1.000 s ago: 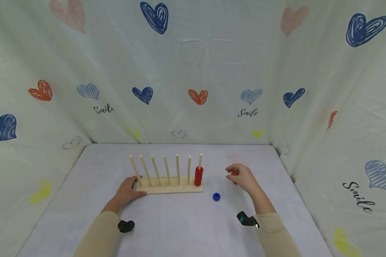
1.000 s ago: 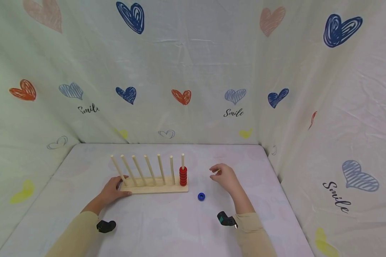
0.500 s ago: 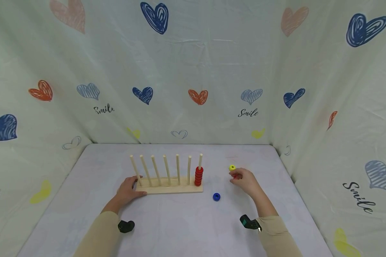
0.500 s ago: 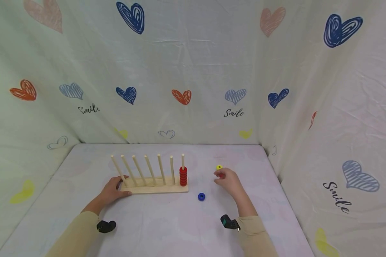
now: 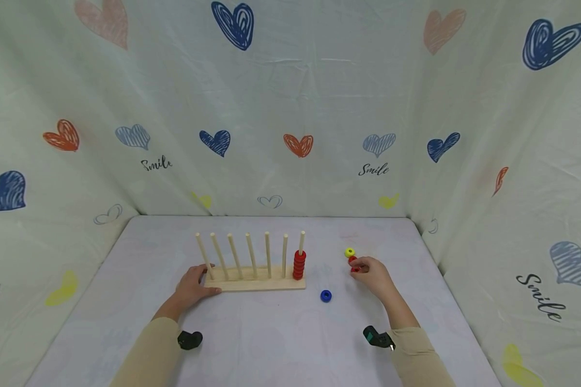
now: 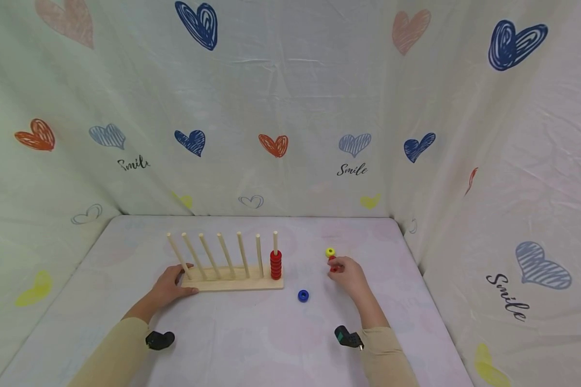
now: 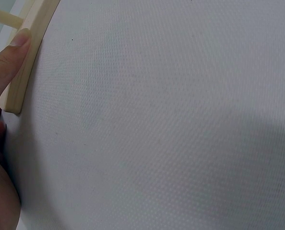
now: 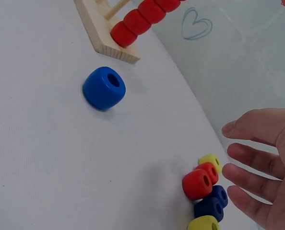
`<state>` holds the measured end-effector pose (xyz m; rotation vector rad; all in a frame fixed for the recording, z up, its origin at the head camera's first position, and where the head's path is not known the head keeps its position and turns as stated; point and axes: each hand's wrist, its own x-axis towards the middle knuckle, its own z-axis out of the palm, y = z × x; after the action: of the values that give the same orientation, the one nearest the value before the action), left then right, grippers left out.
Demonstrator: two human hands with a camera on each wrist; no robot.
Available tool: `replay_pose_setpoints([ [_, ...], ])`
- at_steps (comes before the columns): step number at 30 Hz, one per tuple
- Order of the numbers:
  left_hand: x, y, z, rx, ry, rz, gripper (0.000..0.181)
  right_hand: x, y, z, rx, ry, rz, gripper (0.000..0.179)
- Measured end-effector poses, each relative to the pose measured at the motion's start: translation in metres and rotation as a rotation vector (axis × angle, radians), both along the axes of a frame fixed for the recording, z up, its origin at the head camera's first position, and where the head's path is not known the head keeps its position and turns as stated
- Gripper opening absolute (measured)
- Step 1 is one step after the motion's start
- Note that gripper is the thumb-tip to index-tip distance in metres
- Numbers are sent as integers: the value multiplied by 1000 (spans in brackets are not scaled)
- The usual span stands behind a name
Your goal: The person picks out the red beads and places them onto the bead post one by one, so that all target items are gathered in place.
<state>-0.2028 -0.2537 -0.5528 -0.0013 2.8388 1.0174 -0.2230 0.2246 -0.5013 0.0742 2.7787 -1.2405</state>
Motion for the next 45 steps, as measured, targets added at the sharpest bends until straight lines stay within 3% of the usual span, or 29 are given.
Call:
replay_pose_setpoints([
  [22, 1, 2, 3, -10, -18, 9, 77, -3, 11, -24, 20, -67, -72, 27],
  [45, -2, 1, -1, -8, -10, 12, 77, -5, 13, -36, 40, -42, -119, 28],
])
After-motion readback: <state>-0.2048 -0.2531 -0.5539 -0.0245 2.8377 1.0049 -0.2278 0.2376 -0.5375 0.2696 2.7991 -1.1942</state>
